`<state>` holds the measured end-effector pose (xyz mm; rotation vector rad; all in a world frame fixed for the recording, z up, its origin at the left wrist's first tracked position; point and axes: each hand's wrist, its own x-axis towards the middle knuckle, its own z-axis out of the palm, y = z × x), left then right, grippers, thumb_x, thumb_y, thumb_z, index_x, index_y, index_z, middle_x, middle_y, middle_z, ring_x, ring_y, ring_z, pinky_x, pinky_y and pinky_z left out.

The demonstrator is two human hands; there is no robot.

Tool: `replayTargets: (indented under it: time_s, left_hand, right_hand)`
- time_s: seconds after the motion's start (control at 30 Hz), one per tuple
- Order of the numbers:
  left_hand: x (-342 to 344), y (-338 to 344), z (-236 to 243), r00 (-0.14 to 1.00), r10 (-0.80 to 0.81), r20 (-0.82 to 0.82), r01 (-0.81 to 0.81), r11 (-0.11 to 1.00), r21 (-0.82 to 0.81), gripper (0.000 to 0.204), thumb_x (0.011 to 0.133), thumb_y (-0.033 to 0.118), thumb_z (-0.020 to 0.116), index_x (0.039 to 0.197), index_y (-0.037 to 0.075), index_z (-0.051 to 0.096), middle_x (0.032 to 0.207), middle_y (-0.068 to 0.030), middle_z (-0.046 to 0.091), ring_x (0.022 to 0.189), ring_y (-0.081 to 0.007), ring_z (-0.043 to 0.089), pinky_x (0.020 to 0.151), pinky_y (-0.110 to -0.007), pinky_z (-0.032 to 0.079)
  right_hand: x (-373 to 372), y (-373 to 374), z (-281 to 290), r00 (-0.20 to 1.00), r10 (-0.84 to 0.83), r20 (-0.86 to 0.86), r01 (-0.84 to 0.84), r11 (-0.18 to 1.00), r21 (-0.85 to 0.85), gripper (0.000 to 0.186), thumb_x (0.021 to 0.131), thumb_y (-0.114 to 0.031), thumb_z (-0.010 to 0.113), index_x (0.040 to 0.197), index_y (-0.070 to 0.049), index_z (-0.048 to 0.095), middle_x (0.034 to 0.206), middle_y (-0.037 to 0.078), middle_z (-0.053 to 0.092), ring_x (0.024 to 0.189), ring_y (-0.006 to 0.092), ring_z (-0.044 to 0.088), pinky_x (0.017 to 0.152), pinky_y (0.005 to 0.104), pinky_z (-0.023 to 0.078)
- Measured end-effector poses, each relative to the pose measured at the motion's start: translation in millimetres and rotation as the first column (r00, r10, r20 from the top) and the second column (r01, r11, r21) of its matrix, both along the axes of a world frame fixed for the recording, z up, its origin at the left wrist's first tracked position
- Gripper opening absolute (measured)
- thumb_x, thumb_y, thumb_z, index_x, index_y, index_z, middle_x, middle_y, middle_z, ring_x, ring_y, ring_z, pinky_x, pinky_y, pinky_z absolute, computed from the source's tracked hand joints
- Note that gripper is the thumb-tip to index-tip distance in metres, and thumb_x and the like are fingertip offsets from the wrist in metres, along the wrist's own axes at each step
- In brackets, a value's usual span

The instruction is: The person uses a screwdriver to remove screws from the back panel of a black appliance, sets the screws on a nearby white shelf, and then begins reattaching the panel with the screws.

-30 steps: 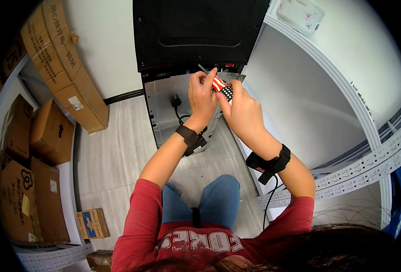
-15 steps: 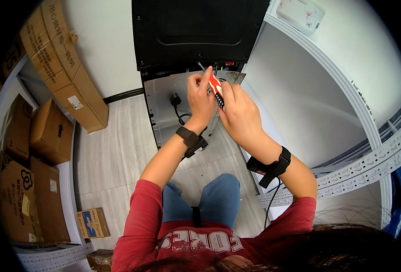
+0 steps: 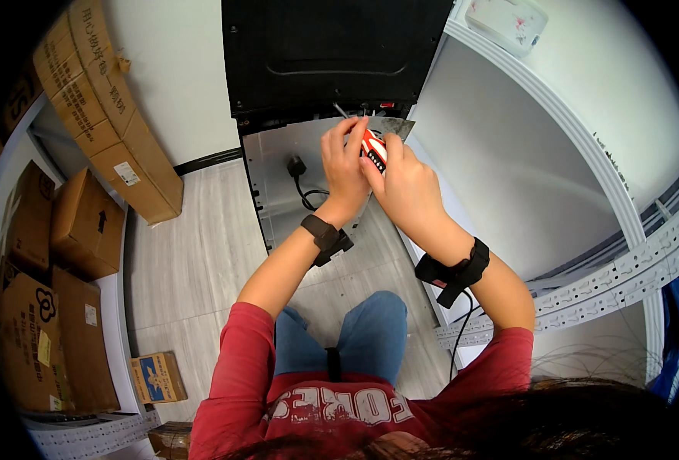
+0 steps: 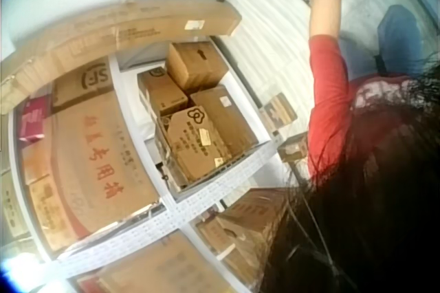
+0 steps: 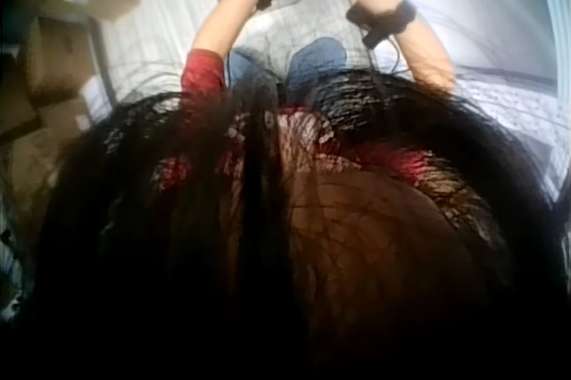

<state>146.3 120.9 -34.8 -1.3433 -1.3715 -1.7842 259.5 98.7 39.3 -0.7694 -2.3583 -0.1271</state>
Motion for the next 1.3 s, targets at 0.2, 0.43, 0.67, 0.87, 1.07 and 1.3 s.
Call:
replayTargets:
  time_s: [0.2, 0.43, 0.67, 0.87, 1.07, 1.3]
  left_hand:
    - [-6, 0, -4, 0.999, -0.036, 0.003, 0.036, 0.999, 0.021, 0.045, 0.065, -0.003, 0.063, 0.109, 0.007, 0.061, 0.111, -0.0053, 0.058, 0.099, -0.0273, 0.050, 0.084, -0.037, 0.042]
    - [-10, -2, -6, 0.997, -0.070, -0.029, 0.070, 0.997, 0.020, 0.047, 0.061, -0.004, 0.065, 0.107, 0.007, 0.062, 0.114, -0.0044, 0.062, 0.098, -0.0269, 0.052, 0.085, -0.036, 0.042]
    - [-17, -8, 2, 1.000, -0.010, -0.020, 0.011, 0.999, 0.052, 0.048, 0.062, -0.002, 0.067, 0.109, 0.008, 0.062, 0.112, -0.0042, 0.063, 0.096, -0.0259, 0.053, 0.086, -0.036, 0.042]
    - [-24, -7, 3, 0.999, -0.006, -0.053, 0.006, 1.000, 0.013, 0.047, 0.063, 0.001, 0.067, 0.109, 0.006, 0.062, 0.111, -0.0047, 0.063, 0.099, -0.0263, 0.053, 0.086, -0.037, 0.041]
    - [-22, -10, 8, 0.995, -0.040, -0.089, 0.044, 0.998, 0.037, 0.045, 0.065, 0.001, 0.064, 0.109, 0.005, 0.062, 0.112, -0.0048, 0.062, 0.098, -0.0259, 0.054, 0.086, -0.037, 0.040]
    - [-18, -7, 0, 0.997, 0.000, -0.074, 0.003, 0.999, 0.037, 0.048, 0.064, 0.001, 0.064, 0.111, 0.007, 0.061, 0.113, -0.0038, 0.062, 0.097, -0.0254, 0.053, 0.085, -0.036, 0.040]
  right_hand:
    - [7, 1, 1, 0.991, 0.130, 0.024, -0.132, 0.960, 0.247, 0.038, 0.078, -0.018, 0.067, 0.103, 0.003, 0.049, 0.092, 0.018, 0.057, 0.070, 0.0322, 0.062, 0.054, 0.0355, 0.051]
    - [3, 1, -6, 0.999, 0.046, -0.022, -0.045, 0.998, 0.054, 0.037, 0.077, -0.016, 0.067, 0.104, 0.002, 0.050, 0.092, 0.015, 0.055, 0.070, 0.0310, 0.061, 0.053, 0.0357, 0.049]
    - [-2, -1, -13, 0.998, 0.050, -0.040, -0.042, 0.985, 0.167, 0.041, 0.075, -0.016, 0.069, 0.107, 0.001, 0.050, 0.096, 0.014, 0.055, 0.067, 0.0289, 0.060, 0.054, 0.0346, 0.049]
    - [-3, 0, -2, 0.980, 0.186, -0.068, -0.132, 0.868, 0.479, 0.041, 0.077, -0.020, 0.069, 0.105, 0.001, 0.049, 0.089, 0.012, 0.057, 0.062, 0.0255, 0.059, 0.051, 0.0303, 0.047]
    - [-7, -10, 3, 0.984, -0.116, 0.138, 0.130, 0.987, -0.092, 0.048, 0.070, -0.015, 0.072, 0.107, 0.002, 0.048, 0.106, 0.016, 0.051, 0.074, 0.0272, 0.059, 0.060, 0.0313, 0.049]
    - [-1, -7, -7, 0.997, 0.072, 0.031, -0.076, 0.983, 0.164, 0.043, 0.075, -0.022, 0.070, 0.103, 0.002, 0.048, 0.090, 0.014, 0.056, 0.070, 0.0289, 0.061, 0.055, 0.0334, 0.050]
